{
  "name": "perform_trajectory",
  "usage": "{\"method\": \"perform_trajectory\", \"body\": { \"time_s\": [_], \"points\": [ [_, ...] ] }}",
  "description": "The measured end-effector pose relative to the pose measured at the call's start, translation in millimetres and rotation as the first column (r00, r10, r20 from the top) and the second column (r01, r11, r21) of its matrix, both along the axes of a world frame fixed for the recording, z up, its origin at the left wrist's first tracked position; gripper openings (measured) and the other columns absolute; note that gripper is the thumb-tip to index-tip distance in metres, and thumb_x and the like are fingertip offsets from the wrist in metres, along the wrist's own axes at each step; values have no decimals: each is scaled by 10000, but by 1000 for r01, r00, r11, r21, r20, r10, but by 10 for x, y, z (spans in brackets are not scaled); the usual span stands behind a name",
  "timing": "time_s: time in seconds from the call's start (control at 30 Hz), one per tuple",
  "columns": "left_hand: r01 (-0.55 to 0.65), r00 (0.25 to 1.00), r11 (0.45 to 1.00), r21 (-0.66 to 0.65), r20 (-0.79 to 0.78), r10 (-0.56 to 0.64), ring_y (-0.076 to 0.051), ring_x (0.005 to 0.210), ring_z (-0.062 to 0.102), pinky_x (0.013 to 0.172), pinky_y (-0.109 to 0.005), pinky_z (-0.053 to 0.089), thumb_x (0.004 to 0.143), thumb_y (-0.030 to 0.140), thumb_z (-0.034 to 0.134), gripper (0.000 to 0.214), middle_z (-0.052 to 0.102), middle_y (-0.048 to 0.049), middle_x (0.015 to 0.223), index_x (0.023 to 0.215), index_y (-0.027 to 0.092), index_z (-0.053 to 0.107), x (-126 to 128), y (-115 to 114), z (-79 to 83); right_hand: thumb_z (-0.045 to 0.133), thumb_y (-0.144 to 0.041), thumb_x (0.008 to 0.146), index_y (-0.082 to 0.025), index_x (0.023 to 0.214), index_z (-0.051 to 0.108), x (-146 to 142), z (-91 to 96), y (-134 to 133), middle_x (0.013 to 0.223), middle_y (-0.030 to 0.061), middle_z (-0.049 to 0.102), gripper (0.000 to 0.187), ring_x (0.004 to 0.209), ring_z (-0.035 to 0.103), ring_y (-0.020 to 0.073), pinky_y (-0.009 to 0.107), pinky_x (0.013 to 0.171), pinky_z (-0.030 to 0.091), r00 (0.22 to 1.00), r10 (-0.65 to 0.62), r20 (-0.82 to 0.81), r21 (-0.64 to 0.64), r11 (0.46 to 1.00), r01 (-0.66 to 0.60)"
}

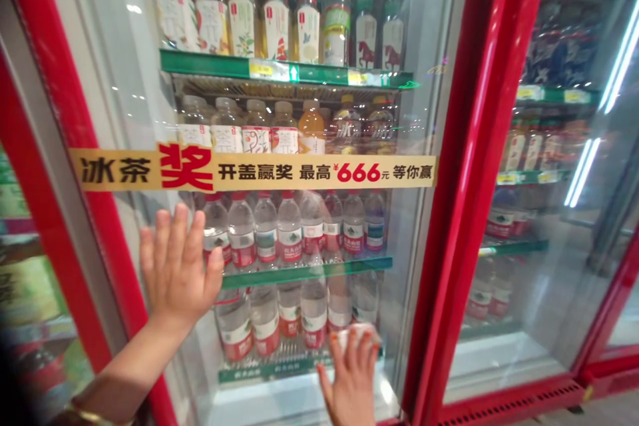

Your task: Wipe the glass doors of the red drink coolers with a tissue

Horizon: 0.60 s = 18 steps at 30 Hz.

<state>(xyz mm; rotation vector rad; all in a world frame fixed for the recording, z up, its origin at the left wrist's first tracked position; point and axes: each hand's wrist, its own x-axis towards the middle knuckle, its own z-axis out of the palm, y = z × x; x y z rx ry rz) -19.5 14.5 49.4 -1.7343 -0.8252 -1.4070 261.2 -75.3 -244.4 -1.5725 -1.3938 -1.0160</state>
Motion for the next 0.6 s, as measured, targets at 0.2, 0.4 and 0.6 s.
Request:
{"method": "perform_trajectory", "body": {
  "time_s": [0.2,0.4,0.6],
  "points": [
    [-5,1000,1000,-13,20,5,-242,1741,84,1439,-504,51,1036,309,588,848,137,-28,1853,1768,281,161,22,13,-8,377,-438,1070,-194,1761,-120,-134,251,126,1800,228,-188,885,1664,-84,505,975,1130,271,929,-50,-366,99,991,92],
    [-21,1000,1000,-1,-15,21,-227,1742,36,1433,-501,33,1066,334,508,835,109,-68,1856,1773,242,74,35,-36,-7,504,-373,1043,-433,1754,6,-504,284,-185,1828,86,-97,870,1652,-28,556,1019,1122,92,960,204,-193,-31,976,-214],
    [-103,994,992,-72,-41,101,-247,1737,-50,1425,-580,50,1116,401,352,802,-11,-76,1859,1759,223,-93,27,-8,-46,334,-629,1067,-94,1756,-63,-27,747,-133,1800,270,-192,958,1653,-163,577,969,1169,-39,862,120,-492,39,993,-116]
  ]
}}
